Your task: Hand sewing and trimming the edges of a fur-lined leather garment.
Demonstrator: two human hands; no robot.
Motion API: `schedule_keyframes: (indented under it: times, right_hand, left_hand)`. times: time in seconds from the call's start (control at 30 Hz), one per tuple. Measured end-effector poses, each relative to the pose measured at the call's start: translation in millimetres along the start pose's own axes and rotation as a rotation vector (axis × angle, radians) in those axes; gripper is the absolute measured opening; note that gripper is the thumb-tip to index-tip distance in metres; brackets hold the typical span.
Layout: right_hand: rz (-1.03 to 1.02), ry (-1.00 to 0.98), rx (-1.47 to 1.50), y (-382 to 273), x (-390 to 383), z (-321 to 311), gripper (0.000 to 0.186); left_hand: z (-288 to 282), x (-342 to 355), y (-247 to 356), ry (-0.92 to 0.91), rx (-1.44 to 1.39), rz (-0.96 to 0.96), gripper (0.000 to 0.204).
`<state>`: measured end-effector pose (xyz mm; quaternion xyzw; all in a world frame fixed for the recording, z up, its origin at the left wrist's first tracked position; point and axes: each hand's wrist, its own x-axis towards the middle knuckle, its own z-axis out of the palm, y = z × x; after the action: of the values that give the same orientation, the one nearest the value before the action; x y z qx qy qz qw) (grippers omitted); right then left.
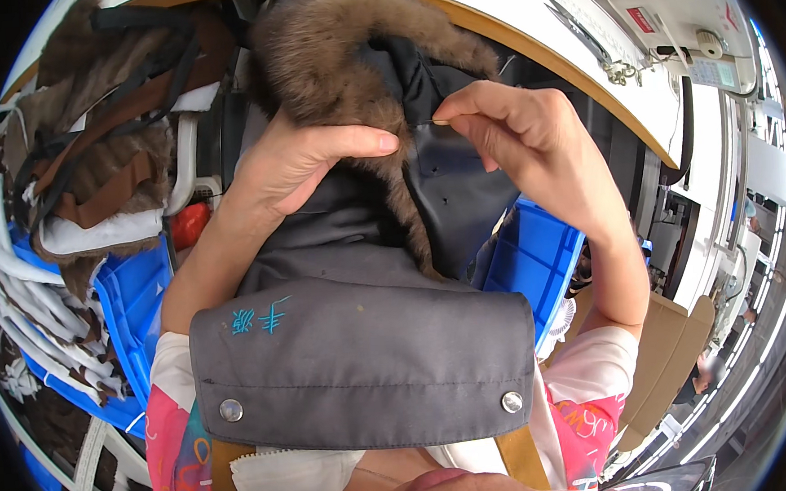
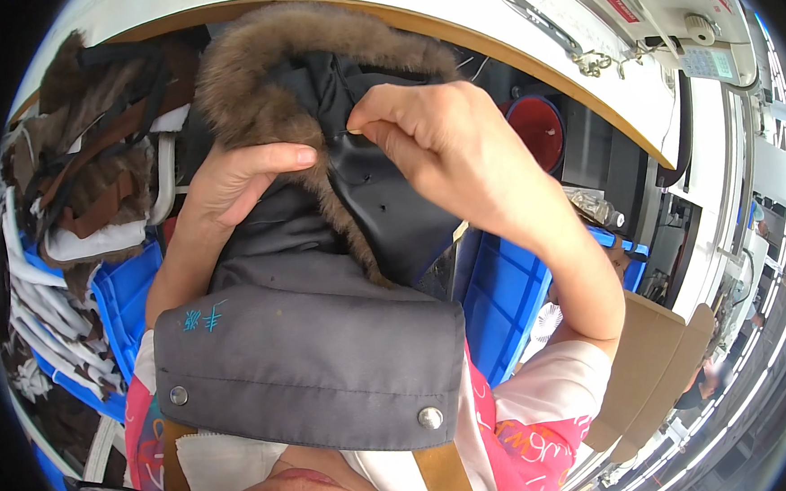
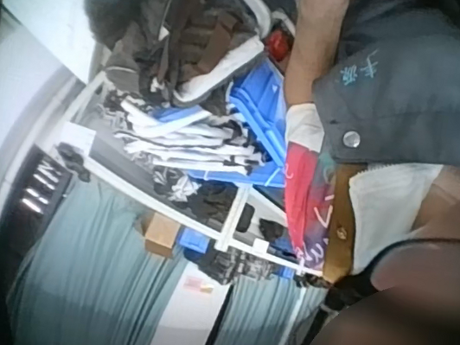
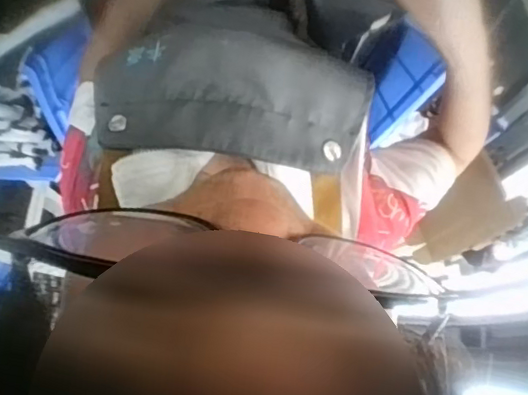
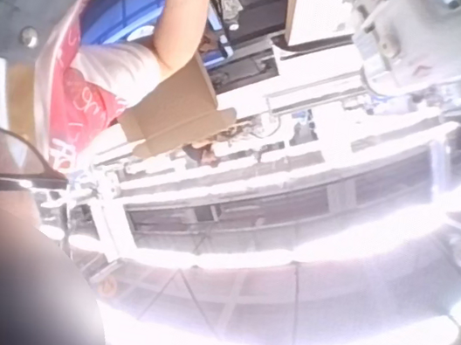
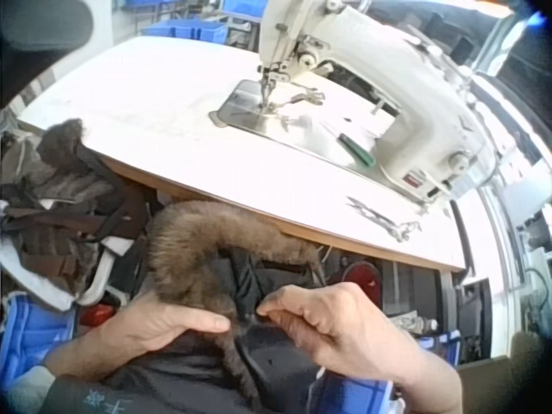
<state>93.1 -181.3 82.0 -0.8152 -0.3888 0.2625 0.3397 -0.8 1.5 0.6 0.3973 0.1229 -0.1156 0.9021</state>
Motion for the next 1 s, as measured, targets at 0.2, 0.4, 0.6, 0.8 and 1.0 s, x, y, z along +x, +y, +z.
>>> schedule_keyframes:
  times: [0.2, 0.4, 0.6, 0.8, 1.0]
  right_hand:
    - [0.048, -0.014, -0.001, 2.7, 2.6, -2.7, 0.009]
    - [0.154, -0.221, 0.723, 43.5, 8.2, 2.9, 0.011]
    - [0.152, -0.092, 0.405, 17.6, 0.9, 0.7, 0.011]
    - [0.179, -0.036, 0.311, 7.3, -6.0, 3.7, 0.011]
    - [0.114, 0.042, 0.137, -4.5, -11.5, 11.9, 0.01]
  left_hand:
    - [-2.5, 0.3, -3.2, 0.013, -0.028, 0.009, 0.038]
    - [-5.1, 2.3, -5.8, -0.008, -0.027, 0.013, 0.037]
    - [-4.6, 2.7, -5.2, 0.001, 0.001, 0.028, 0.037]
    - [-1.8, 2.1, -4.1, -0.005, 0.004, 0.038, 0.037]
    - [-1.1, 2.5, -5.3, 0.016, 0.016, 0.048, 0.036]
